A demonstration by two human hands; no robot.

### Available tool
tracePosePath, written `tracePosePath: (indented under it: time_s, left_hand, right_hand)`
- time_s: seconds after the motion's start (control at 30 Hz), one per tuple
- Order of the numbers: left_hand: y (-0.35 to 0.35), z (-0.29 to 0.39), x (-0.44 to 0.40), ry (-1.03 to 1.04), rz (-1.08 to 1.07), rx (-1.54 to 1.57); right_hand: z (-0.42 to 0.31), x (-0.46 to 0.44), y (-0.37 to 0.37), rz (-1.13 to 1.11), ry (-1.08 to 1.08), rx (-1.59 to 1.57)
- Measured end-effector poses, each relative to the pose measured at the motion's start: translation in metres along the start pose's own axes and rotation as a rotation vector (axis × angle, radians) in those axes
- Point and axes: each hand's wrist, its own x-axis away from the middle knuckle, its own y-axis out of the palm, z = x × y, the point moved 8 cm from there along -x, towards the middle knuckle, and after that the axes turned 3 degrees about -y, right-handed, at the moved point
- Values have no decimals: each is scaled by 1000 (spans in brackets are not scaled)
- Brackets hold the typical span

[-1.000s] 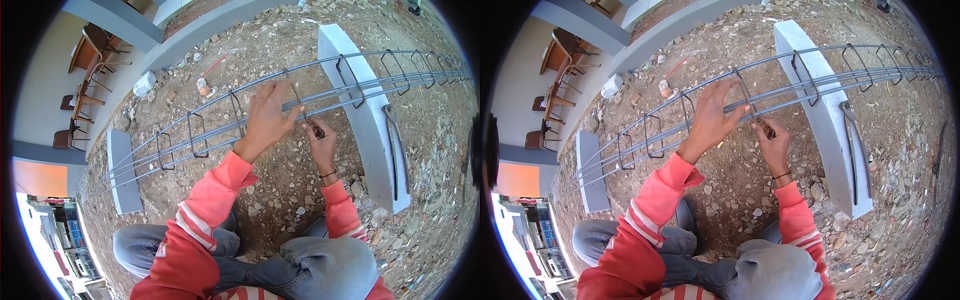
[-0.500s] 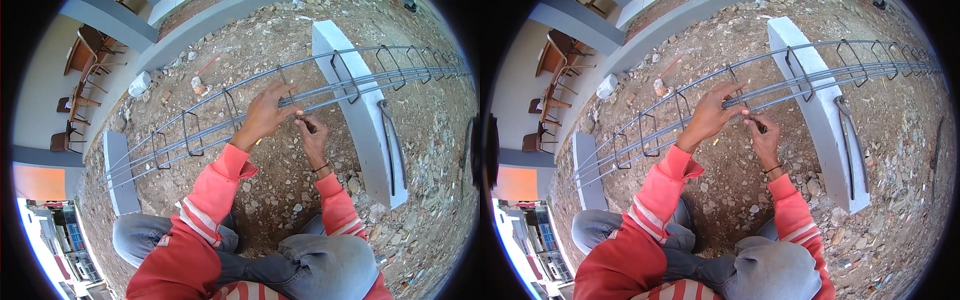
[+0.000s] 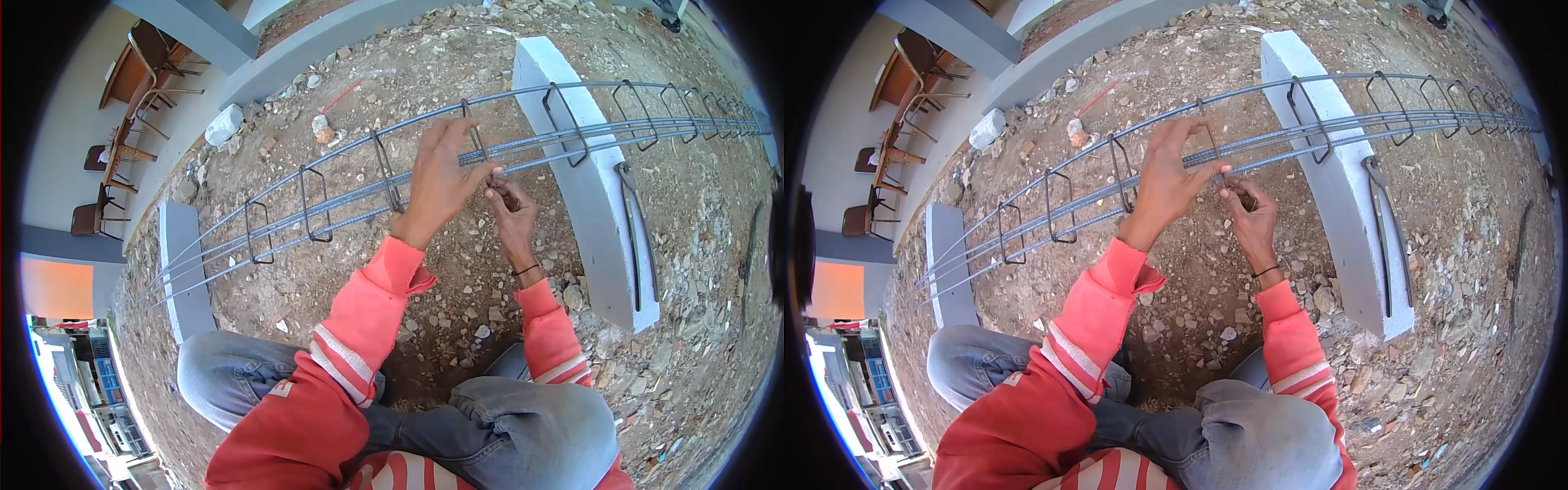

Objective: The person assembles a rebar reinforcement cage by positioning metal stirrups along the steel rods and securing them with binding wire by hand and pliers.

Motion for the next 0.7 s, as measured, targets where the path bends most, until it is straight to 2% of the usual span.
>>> tracePosePath:
  time_s: [0.07,0.1,0.17,0.27,0.4,0.47,0.5,0.57,0.6,0.67,0.7]
  left_hand:
    - [-14,-7,7,-286,-26,2]
    - [-14,-6,9,-285,-29,7]
    - [-1,-4,15,-256,-191,-48]
    - [-6,5,18,-195,-89,-120]
    - [-1,17,25,-246,-158,-150]
    - [4,21,31,-228,-177,-107]
    - [4,24,32,-223,-178,-104]
    - [5,24,35,-281,-213,-73]
    - [5,24,36,-278,-216,-74]
    - [4,21,37,-273,-215,-55]
    - [5,19,38,-272,-217,-56]
  right_hand:
    - [-5,11,-10,78,-49,19]
    - [-6,18,-15,82,-49,22]
    - [-10,35,-32,116,-44,113]
    - [6,51,-48,128,-30,275]
    - [-13,58,-35,118,-30,367]
    - [-47,51,-18,43,-289,582]
    - [-50,46,-18,48,-291,583]
    - [-65,43,-10,49,-434,719]
    - [-70,43,-7,53,-434,716]
    - [-59,36,-5,-2,-120,657]
    - [-61,33,-4,0,-120,655]
